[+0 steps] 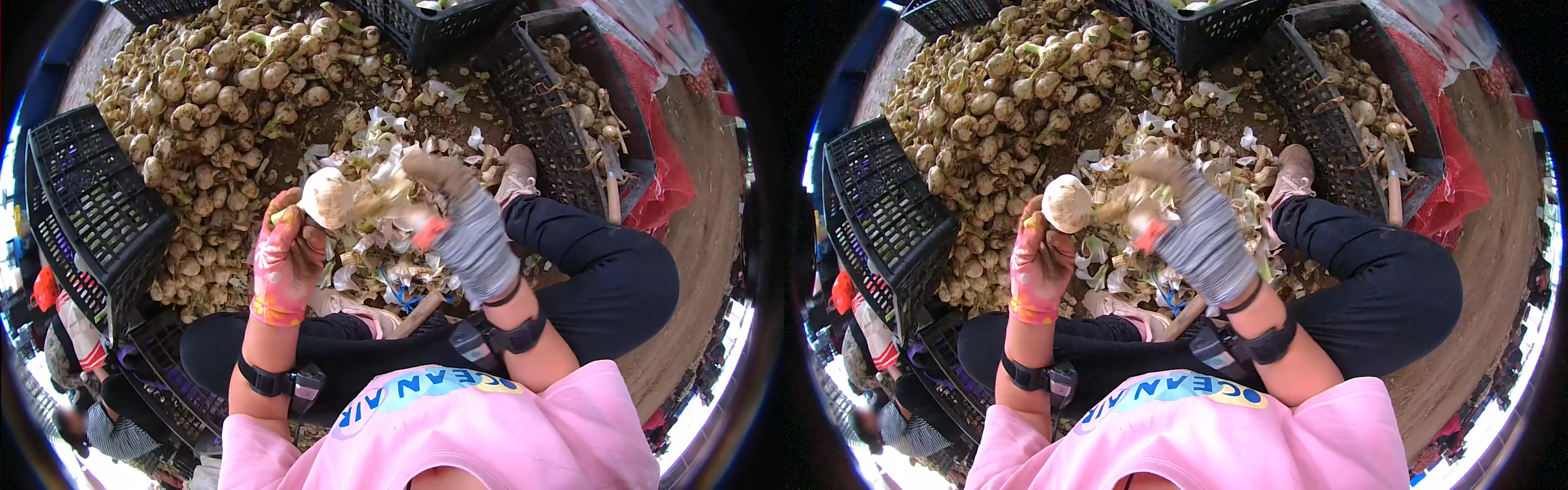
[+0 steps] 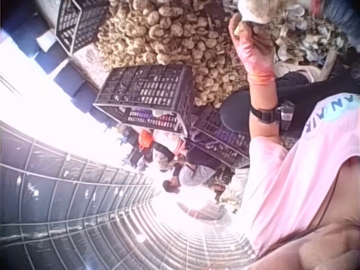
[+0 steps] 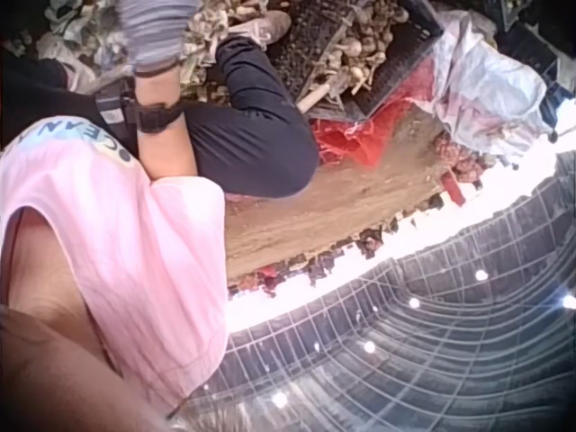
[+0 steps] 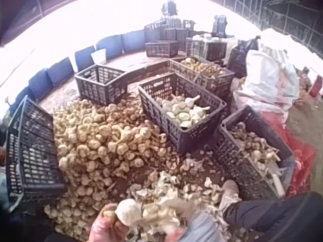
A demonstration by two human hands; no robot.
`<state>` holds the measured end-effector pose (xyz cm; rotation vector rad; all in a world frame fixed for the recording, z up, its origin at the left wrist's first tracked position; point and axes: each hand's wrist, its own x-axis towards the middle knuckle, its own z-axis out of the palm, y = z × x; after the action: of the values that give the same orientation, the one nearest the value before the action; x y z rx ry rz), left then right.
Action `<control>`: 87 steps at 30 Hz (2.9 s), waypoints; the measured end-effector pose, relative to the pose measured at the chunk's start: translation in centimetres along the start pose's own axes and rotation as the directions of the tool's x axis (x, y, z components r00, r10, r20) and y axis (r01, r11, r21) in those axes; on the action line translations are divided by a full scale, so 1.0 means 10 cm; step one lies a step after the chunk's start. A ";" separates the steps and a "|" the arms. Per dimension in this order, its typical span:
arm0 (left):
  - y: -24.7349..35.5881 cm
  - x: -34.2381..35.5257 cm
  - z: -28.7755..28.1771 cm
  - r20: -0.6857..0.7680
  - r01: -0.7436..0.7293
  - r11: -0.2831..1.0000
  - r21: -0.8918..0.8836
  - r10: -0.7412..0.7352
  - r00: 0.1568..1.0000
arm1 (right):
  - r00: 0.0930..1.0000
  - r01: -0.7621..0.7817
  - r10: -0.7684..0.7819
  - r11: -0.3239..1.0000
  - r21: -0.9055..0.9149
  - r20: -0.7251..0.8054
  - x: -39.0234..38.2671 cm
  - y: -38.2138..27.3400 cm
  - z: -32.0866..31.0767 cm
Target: The person sits on the ground and peels the outer layers of onions by hand, removing the dry skins and green tops. They place the cleaned onions into a black plastic crate and discard the peels onto a pile on the ground.
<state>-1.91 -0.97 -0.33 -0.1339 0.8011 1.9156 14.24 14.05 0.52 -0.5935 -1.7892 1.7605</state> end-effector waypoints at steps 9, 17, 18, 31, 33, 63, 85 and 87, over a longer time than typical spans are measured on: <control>-0.19 -0.08 0.11 0.023 0.034 0.978 0.208 -0.039 0.999 | 0.940 -0.342 0.323 0.894 0.289 0.115 -0.17 0.00 0.31; -0.23 -0.11 0.03 0.142 -0.090 0.940 0.331 0.045 0.989 | 0.919 -0.321 0.392 0.696 0.643 0.035 -0.19 0.21 0.43; -0.24 -0.12 0.01 0.150 -0.121 0.928 0.351 0.072 0.986 | 0.923 -0.278 0.384 0.709 0.648 -0.024 -0.18 0.07 0.44; -0.29 -0.13 0.07 0.043 -0.125 0.939 0.321 0.117 0.992 | 0.926 -0.367 0.376 0.873 0.322 0.035 -0.16 -0.04 0.33; -0.25 -0.12 0.10 0.038 -0.097 0.946 0.308 0.090 0.995 | 0.924 -0.359 0.382 0.837 0.413 0.029 -0.16 -0.06 0.34; -0.19 -0.16 0.04 0.030 -0.077 0.844 0.531 0.072 0.997 | 1.000 -0.025 0.025 0.922 -0.387 -0.005 -0.15 0.04 0.29; -0.07 -0.12 0.05 0.090 -0.063 0.712 0.699 0.000 0.996 | 0.989 0.041 0.038 0.857 -0.513 0.142 -0.09 -0.04 0.22; -0.09 -0.13 0.11 -0.010 0.027 0.784 0.620 -0.027 1.000 | 0.990 0.033 0.032 0.891 -0.453 0.136 -0.10 -0.06 0.24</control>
<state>-0.25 -1.03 0.62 0.2620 1.3829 1.5283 13.44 11.56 1.11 -0.6620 -2.3251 1.4079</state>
